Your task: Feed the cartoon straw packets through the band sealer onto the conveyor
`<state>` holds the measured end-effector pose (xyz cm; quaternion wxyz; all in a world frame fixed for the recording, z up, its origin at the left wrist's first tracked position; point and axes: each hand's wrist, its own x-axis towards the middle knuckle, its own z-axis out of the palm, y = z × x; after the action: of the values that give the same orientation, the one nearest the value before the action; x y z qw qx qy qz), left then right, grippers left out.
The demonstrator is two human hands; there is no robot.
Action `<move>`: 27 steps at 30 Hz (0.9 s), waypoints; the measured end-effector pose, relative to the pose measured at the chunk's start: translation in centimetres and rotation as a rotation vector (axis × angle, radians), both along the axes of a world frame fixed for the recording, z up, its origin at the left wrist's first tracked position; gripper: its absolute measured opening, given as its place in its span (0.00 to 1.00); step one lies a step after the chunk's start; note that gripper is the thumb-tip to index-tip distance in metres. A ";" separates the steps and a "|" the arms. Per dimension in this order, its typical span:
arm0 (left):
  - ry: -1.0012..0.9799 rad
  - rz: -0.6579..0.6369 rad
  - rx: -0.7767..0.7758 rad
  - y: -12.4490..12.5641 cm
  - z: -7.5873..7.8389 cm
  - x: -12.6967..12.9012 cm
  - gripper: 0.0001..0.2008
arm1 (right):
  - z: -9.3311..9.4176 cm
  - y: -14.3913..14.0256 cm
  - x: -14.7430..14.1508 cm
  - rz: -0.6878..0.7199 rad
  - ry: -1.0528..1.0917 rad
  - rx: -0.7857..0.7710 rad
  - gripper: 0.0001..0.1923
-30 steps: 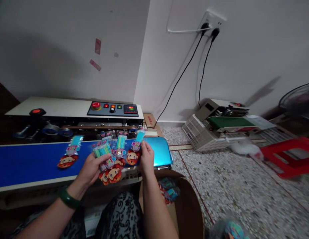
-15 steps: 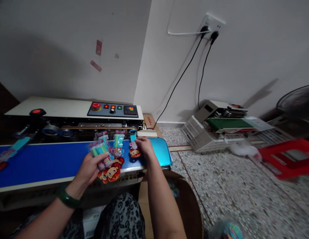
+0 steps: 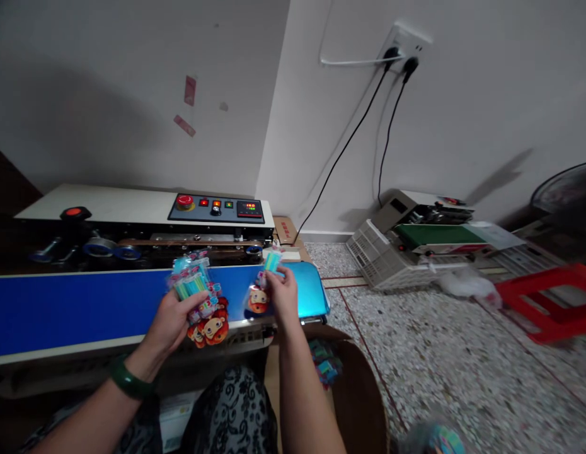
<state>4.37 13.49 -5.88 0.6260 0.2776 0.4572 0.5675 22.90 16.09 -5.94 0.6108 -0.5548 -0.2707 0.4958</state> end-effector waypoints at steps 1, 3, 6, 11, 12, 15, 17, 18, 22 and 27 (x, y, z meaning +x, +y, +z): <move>0.004 0.005 -0.005 0.0 0.0 -0.1 0.19 | -0.1 0.6 1.0 -0.008 -0.016 -0.059 0.16; 0.004 -0.006 -0.014 0.0 0.2 -0.1 0.18 | -0.3 1.8 2.5 0.054 -0.041 -0.149 0.13; -0.004 -0.036 -0.019 -0.1 0.4 0.1 0.17 | -0.4 3.4 3.0 0.224 -0.094 -0.199 0.10; -0.044 -0.066 -0.011 0.0 0.4 0.3 0.19 | 0.5 3.3 0.6 0.166 -0.205 -0.107 0.09; -0.042 -0.069 -0.011 0.0 0.4 0.3 0.19 | 0.8 2.6 -0.1 0.190 -0.202 -0.046 0.10; -0.030 -0.084 -0.022 0.0 0.3 0.5 0.19 | 1.2 0.0 -2.5 0.468 -0.165 0.110 0.16; -0.022 -0.113 -0.034 -0.1 0.2 0.6 0.19 | 1.0 -1.4 -3.9 0.544 -0.173 0.124 0.17; -0.015 -0.124 -0.041 -0.2 0.2 0.7 0.18 | 0.7 -1.8 -4.3 0.506 -0.186 0.117 0.16; 0.012 -0.104 -0.048 -0.2 0.3 0.6 0.20 | -0.5 -2.0 -3.6 0.264 -0.096 0.057 0.14; 0.054 -0.050 -0.018 0.0 0.3 0.3 0.22 | -0.4 0.0 0.7 0.057 0.057 -0.037 0.16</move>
<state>4.68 13.50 -5.54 0.6298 0.2987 0.4720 0.5398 23.63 16.07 -6.37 0.5934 -0.5438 -0.2597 0.5335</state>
